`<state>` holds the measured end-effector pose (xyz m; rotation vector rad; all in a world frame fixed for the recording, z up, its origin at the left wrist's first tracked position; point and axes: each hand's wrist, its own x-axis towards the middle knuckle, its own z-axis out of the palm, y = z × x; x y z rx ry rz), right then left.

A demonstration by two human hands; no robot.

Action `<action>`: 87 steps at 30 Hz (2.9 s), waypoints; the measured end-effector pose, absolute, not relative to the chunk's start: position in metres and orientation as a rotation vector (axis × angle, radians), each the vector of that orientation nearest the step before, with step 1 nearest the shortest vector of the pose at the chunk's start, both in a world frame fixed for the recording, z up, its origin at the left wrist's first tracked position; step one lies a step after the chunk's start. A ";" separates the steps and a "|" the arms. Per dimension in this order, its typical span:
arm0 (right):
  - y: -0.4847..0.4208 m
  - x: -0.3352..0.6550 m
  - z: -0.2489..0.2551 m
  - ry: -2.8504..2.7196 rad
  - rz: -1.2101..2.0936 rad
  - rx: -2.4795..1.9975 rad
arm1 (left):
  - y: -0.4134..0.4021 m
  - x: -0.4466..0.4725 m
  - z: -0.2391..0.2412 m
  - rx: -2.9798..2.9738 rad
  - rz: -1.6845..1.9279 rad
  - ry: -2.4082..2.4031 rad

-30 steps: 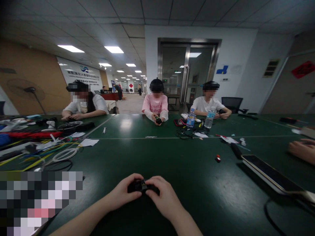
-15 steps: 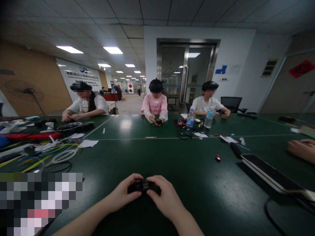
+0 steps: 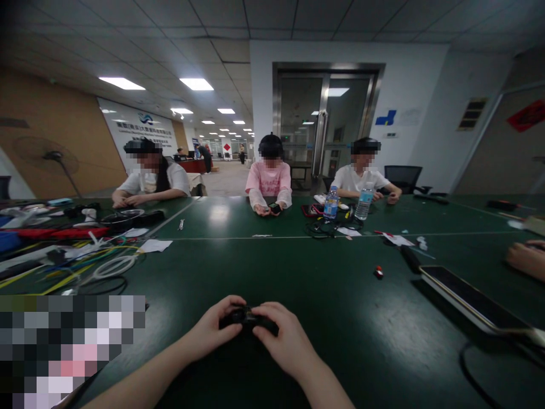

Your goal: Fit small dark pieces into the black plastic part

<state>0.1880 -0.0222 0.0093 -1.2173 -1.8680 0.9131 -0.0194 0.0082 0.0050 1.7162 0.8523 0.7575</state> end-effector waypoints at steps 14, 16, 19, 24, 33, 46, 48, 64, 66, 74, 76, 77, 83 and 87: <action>-0.021 0.186 0.011 -1.790 0.983 -1.205 | 0.012 -0.023 0.001 1.680 0.723 0.830; -0.022 0.186 0.012 -1.777 0.991 -1.238 | 0.011 -0.022 0.003 1.681 0.712 0.836; -0.023 0.186 0.013 -1.775 1.006 -1.247 | 0.010 -0.022 0.005 1.684 0.708 0.835; -0.023 0.186 0.011 -1.800 1.005 -1.218 | 0.009 -0.022 0.007 1.701 0.704 0.839; -0.024 0.186 0.014 -1.823 0.985 -1.265 | 0.010 -0.021 0.006 1.695 0.708 0.814; -0.026 0.185 0.018 -1.835 0.983 -1.219 | 0.012 -0.023 0.000 1.789 0.730 0.845; -0.026 0.185 0.018 -1.842 0.982 -1.232 | 0.012 -0.023 0.000 1.780 0.725 0.850; -0.025 0.185 0.014 -1.835 0.976 -1.217 | 0.012 -0.023 -0.001 1.800 0.723 0.880; -0.025 0.186 0.014 -1.830 0.974 -1.212 | 0.012 -0.023 -0.001 1.788 0.728 0.880; -0.026 0.185 0.014 -1.826 0.957 -1.213 | 0.011 -0.022 0.002 1.827 0.698 0.891; -0.026 0.186 0.013 -1.831 0.959 -1.234 | 0.011 -0.022 0.003 1.837 0.690 0.887; -0.026 0.186 0.013 -1.835 0.959 -1.244 | 0.010 -0.022 0.003 1.839 0.694 0.886; -0.025 0.187 0.011 -1.832 0.983 -1.286 | 0.009 -0.023 0.002 1.851 0.758 0.822; -0.025 0.187 0.012 -1.819 0.970 -1.290 | 0.007 -0.022 0.006 1.959 0.797 0.758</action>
